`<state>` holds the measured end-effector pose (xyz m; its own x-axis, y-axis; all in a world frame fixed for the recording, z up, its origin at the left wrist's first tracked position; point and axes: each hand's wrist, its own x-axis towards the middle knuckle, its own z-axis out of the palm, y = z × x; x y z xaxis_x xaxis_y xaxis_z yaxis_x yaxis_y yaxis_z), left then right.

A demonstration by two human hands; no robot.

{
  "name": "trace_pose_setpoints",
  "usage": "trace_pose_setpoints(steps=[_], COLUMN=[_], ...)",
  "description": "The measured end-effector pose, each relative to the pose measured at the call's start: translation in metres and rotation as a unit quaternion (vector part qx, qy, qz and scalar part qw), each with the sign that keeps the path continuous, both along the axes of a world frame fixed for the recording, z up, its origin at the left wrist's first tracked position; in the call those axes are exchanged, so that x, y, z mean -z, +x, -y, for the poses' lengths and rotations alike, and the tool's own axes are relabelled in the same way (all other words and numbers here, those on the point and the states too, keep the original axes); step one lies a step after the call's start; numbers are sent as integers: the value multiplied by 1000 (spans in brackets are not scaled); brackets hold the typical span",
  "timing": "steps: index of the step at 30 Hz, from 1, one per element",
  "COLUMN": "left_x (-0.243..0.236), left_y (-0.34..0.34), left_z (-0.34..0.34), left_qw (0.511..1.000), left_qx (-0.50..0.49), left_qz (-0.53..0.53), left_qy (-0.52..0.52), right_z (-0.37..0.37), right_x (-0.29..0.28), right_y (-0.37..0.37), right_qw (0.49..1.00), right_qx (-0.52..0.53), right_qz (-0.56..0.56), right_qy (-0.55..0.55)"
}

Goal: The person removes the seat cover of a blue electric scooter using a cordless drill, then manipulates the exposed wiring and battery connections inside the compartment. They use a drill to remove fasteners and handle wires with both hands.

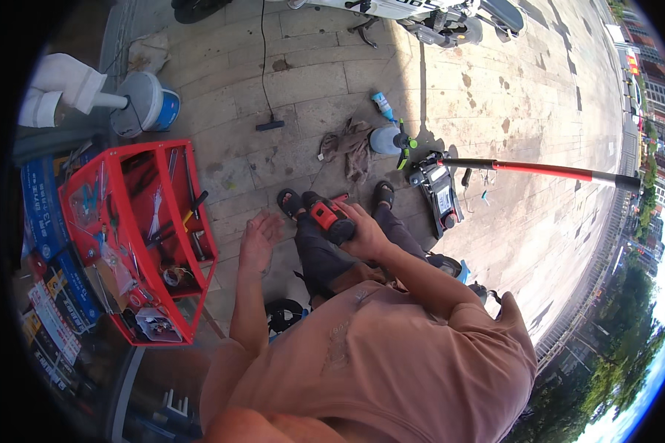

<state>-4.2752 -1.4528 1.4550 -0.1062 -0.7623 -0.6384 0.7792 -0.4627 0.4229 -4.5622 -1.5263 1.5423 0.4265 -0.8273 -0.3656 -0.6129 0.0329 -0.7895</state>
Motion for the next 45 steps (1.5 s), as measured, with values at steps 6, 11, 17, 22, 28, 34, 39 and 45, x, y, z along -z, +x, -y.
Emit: trace_pose_setpoints(steps=[6,11,17,22,28,34,39,45], left_x=[22,95,202,263,275,270,267,267], left_y=[-173,-204,-202,-178,-148,-107,-74,-43], left_z=[5,10,15,31,25,19,7,-1], left_qw=[964,966,956,951,935,909,896,891], left_qx=[-123,-78,-50,-26,22,-63,-132,-170], left_qz=[-233,-237,-213,-247,-315,-385,-411,-418], left_qy=[23,72,195,185,160,143,101,47], right_z=[-5,19,83,130,154,199,229,251], right_x=[40,198,472,580,495,380,382,474], right_y=[-49,-177,-313,-339,-253,-92,63,271], right_qw=[988,981,845,912,947,972,988,994], right_qx=[-129,64,411,319,219,82,-1,-92], right_qz=[50,110,-269,-193,-228,-205,-68,-20], right_qy=[-73,148,210,172,61,87,137,62])
